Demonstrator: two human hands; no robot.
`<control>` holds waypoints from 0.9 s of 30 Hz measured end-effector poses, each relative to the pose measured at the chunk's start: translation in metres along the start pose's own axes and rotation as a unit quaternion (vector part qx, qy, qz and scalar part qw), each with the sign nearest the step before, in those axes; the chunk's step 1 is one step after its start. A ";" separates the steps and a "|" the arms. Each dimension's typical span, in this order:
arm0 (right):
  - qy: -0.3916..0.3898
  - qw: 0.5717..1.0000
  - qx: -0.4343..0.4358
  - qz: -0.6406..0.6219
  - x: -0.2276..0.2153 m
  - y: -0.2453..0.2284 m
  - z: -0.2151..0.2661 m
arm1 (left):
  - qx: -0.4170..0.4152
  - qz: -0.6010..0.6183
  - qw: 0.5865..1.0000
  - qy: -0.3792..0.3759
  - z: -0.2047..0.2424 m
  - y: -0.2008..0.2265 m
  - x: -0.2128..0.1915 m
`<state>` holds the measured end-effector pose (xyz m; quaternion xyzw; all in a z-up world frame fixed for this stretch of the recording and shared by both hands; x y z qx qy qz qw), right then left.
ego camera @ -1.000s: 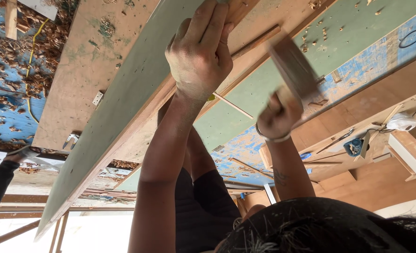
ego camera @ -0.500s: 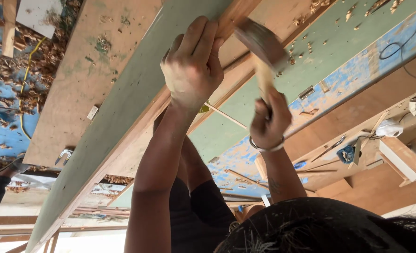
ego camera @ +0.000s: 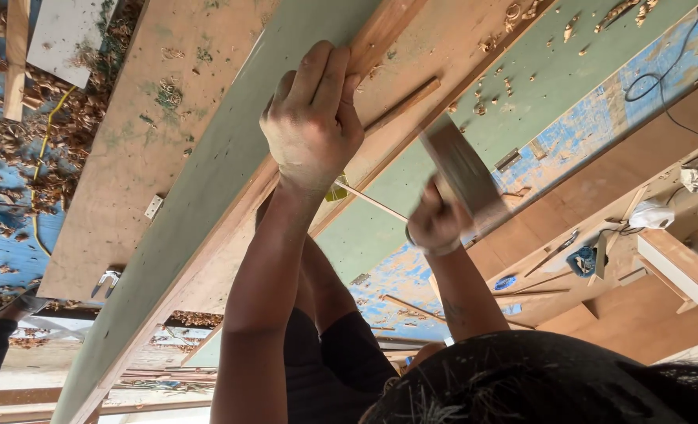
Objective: Chiseling and hammering a wooden board as part of furniture assembly or renovation.
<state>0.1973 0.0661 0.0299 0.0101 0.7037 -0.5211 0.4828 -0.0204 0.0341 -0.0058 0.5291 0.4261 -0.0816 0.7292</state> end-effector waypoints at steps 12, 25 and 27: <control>0.020 0.998 -0.003 0.052 -0.002 0.001 -0.008 | -0.001 0.000 1.000 0.011 -0.003 0.004 -0.002; -0.089 0.990 0.047 0.098 -0.008 0.004 -0.020 | -0.007 0.017 0.999 0.041 0.001 -0.001 0.002; -0.047 0.996 -0.005 0.075 -0.019 -0.004 -0.014 | -0.008 0.018 0.999 0.038 0.002 -0.003 0.005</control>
Point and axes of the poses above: each hand's wrist, its own z-axis away from the middle knuckle, its own x-axis out of the palm, y = z × x, the point moved 6 cm from there along -z, towards the middle knuckle, and after that the axes turned 9 degrees about -y, right-handed, at the moved point
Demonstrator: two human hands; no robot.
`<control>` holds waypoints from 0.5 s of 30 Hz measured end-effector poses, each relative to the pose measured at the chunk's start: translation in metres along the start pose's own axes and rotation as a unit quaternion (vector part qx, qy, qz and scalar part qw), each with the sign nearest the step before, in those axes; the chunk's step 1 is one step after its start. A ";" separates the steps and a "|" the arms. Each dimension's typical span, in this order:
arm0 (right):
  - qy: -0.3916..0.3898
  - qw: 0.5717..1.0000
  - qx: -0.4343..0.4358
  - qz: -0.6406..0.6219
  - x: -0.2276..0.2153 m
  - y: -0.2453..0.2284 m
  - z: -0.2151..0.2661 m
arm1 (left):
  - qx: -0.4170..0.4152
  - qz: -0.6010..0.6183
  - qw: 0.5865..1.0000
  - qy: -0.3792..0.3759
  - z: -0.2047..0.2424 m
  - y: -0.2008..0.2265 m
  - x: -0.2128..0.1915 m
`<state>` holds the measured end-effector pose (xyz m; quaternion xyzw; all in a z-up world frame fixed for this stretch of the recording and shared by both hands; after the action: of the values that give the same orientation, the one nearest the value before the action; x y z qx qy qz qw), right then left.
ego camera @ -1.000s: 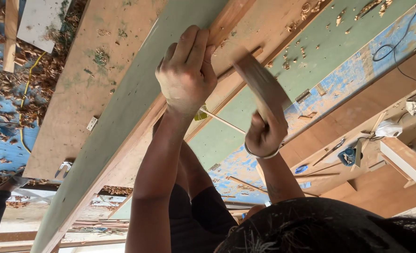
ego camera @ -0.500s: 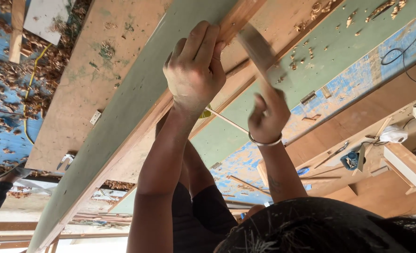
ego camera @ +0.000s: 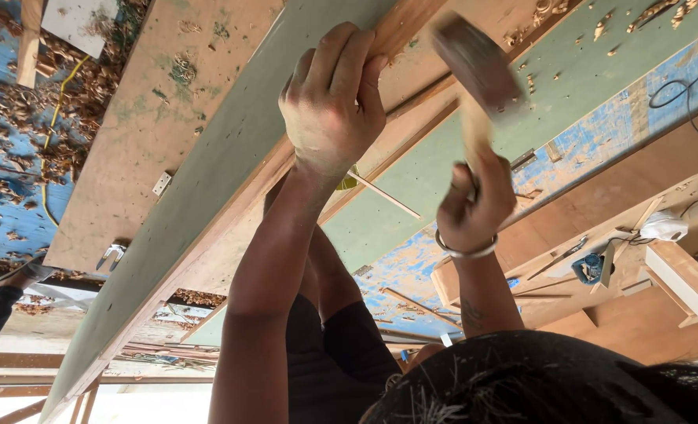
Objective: Chiseling and hammering a wooden board as part of furniture assembly or renovation.
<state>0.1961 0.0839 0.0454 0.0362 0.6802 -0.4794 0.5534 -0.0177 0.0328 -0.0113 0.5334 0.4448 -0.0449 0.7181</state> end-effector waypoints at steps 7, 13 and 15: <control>-0.043 0.996 -0.004 0.079 0.013 0.012 -0.001 | 0.010 -0.004 1.000 -0.007 -0.003 0.001 -0.001; -0.039 0.995 0.011 0.088 0.004 -0.007 -0.009 | 0.004 -0.023 0.999 -0.027 -0.003 0.003 0.000; -0.046 0.994 0.014 0.102 0.005 -0.004 -0.011 | 0.002 -0.011 1.000 -0.017 -0.003 0.000 0.002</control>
<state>0.1838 0.0870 0.0433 0.0913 0.6399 -0.4314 0.6293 -0.0183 0.0362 -0.0123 0.5289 0.4385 -0.0627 0.7239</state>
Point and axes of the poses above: each hand's wrist, its own z-axis away from the middle knuckle, its own x-axis out of the palm, y = z × x, the point moved 6 cm from there along -z, towards the middle knuckle, and after that the axes turned 9 degrees about -y, right-handed, at the moved point
